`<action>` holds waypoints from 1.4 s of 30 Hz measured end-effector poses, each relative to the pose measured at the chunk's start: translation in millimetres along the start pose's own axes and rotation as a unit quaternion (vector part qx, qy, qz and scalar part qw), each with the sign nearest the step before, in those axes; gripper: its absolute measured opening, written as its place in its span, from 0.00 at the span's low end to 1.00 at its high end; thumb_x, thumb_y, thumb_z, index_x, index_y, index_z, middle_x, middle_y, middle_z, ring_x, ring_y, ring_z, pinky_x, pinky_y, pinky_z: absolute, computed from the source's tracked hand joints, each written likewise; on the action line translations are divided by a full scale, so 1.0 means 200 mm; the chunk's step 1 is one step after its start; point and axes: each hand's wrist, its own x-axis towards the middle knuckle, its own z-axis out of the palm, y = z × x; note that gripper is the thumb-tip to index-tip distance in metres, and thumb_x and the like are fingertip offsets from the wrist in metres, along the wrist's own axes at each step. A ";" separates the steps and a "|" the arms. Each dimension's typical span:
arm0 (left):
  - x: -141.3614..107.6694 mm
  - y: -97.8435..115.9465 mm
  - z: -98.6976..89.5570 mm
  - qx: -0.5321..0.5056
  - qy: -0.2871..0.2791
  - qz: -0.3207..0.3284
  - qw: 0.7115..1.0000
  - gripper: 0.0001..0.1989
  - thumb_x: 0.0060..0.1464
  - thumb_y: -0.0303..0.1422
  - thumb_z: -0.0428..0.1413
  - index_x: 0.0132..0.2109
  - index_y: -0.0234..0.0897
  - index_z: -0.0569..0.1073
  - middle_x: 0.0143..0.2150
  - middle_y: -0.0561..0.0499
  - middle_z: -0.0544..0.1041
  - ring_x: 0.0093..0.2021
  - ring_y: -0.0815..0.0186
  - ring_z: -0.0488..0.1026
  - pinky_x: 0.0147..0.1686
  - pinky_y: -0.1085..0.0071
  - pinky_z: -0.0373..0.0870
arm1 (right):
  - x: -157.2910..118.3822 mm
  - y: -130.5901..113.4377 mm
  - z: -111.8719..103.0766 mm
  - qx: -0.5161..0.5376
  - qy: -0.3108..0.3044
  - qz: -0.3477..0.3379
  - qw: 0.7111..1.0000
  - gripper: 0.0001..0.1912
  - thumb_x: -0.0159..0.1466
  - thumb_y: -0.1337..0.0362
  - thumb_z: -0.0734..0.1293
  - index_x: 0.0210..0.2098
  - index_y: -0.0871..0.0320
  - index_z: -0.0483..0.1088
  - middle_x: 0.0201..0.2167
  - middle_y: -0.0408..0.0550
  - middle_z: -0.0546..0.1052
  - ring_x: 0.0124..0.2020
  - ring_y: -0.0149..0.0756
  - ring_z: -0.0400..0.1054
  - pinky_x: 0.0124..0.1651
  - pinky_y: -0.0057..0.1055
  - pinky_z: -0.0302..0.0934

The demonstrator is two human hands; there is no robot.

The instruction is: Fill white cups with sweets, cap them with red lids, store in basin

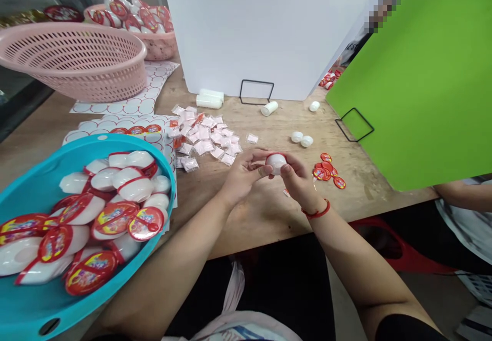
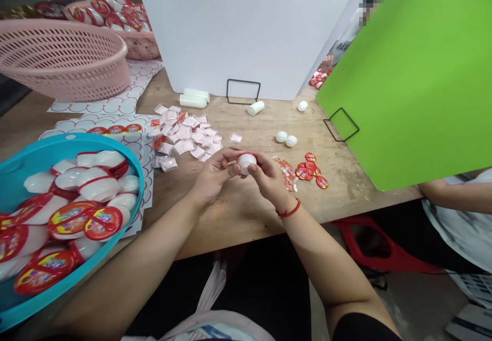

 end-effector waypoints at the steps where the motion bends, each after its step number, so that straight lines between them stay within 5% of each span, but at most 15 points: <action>1: 0.00 0.00 0.01 -0.024 -0.004 0.004 1.000 0.16 0.47 0.38 0.72 0.42 0.38 0.80 0.40 0.50 0.80 0.32 0.69 0.76 0.33 0.70 0.75 | 0.00 0.00 0.01 0.036 0.010 0.013 0.999 0.23 0.61 0.41 0.73 0.44 0.52 0.78 0.35 0.46 0.78 0.31 0.35 0.70 0.36 0.35 0.69; 6: -0.01 0.00 0.04 -0.084 0.021 -0.007 0.996 0.17 0.46 0.37 0.72 0.41 0.36 0.79 0.32 0.52 0.80 0.26 0.71 0.73 0.29 0.71 0.73 | 0.01 0.01 0.08 0.185 0.010 0.094 0.978 0.24 0.59 0.41 0.74 0.42 0.54 0.80 0.31 0.45 0.77 0.30 0.33 0.70 0.34 0.31 0.67; 11: -0.01 -0.04 0.05 -0.088 0.099 0.003 0.991 0.16 0.49 0.41 0.70 0.42 0.37 0.80 0.36 0.50 0.81 0.29 0.72 0.73 0.30 0.74 0.72 | 0.03 0.01 0.14 0.214 0.039 0.111 0.970 0.23 0.59 0.42 0.74 0.41 0.54 0.80 0.33 0.45 0.78 0.32 0.33 0.69 0.38 0.31 0.68; 19: 0.00 -0.02 0.04 -0.116 0.112 0.014 0.987 0.20 0.50 0.42 0.69 0.49 0.41 0.81 0.44 0.51 0.81 0.38 0.72 0.74 0.43 0.75 0.71 | 0.09 -0.02 0.32 0.282 0.108 0.096 0.948 0.20 0.58 0.44 0.76 0.39 0.53 0.79 0.39 0.43 0.81 0.41 0.34 0.74 0.51 0.31 0.70; 22: -0.01 0.00 0.04 -0.167 0.135 0.031 0.976 0.18 0.51 0.42 0.69 0.47 0.41 0.80 0.45 0.51 0.81 0.44 0.68 0.76 0.51 0.70 0.71 | 0.10 -0.02 0.41 0.272 0.124 0.051 0.953 0.21 0.60 0.42 0.74 0.40 0.53 0.78 0.41 0.44 0.81 0.48 0.36 0.74 0.59 0.34 0.67; 27: -0.02 -0.01 0.05 -0.141 0.187 0.072 0.970 0.13 0.54 0.41 0.67 0.44 0.42 0.79 0.44 0.53 0.80 0.44 0.69 0.76 0.51 0.71 0.72 | 0.11 0.03 0.47 0.204 0.130 0.038 0.970 0.24 0.60 0.39 0.71 0.43 0.52 0.76 0.46 0.47 0.80 0.54 0.40 0.73 0.61 0.38 0.67; 34: 0.00 0.05 -0.01 0.006 0.189 0.078 0.979 0.18 0.51 0.48 0.67 0.40 0.39 0.79 0.39 0.51 0.80 0.41 0.67 0.75 0.45 0.70 0.73 | 0.15 -0.01 0.33 0.144 0.090 0.079 0.982 0.26 0.57 0.38 0.73 0.41 0.53 0.77 0.42 0.48 0.81 0.44 0.41 0.76 0.50 0.38 0.72; 39: 0.03 0.12 -0.07 0.031 0.092 -0.061 0.993 0.19 0.41 0.41 0.73 0.35 0.35 0.77 0.29 0.53 0.78 0.29 0.71 0.72 0.32 0.73 0.67 | 0.21 -0.11 0.11 0.001 -0.007 0.140 0.990 0.22 0.58 0.43 0.75 0.33 0.57 0.77 0.27 0.45 0.77 0.28 0.32 0.70 0.31 0.29 0.65; 42: 0.03 0.12 -0.06 0.024 0.027 -0.119 0.992 0.18 0.40 0.37 0.73 0.36 0.35 0.76 0.31 0.52 0.80 0.32 0.70 0.75 0.35 0.73 0.68 | 0.22 -0.21 0.02 -0.119 -0.054 0.156 0.979 0.21 0.57 0.46 0.77 0.33 0.58 0.76 0.25 0.45 0.76 0.27 0.31 0.68 0.28 0.27 0.59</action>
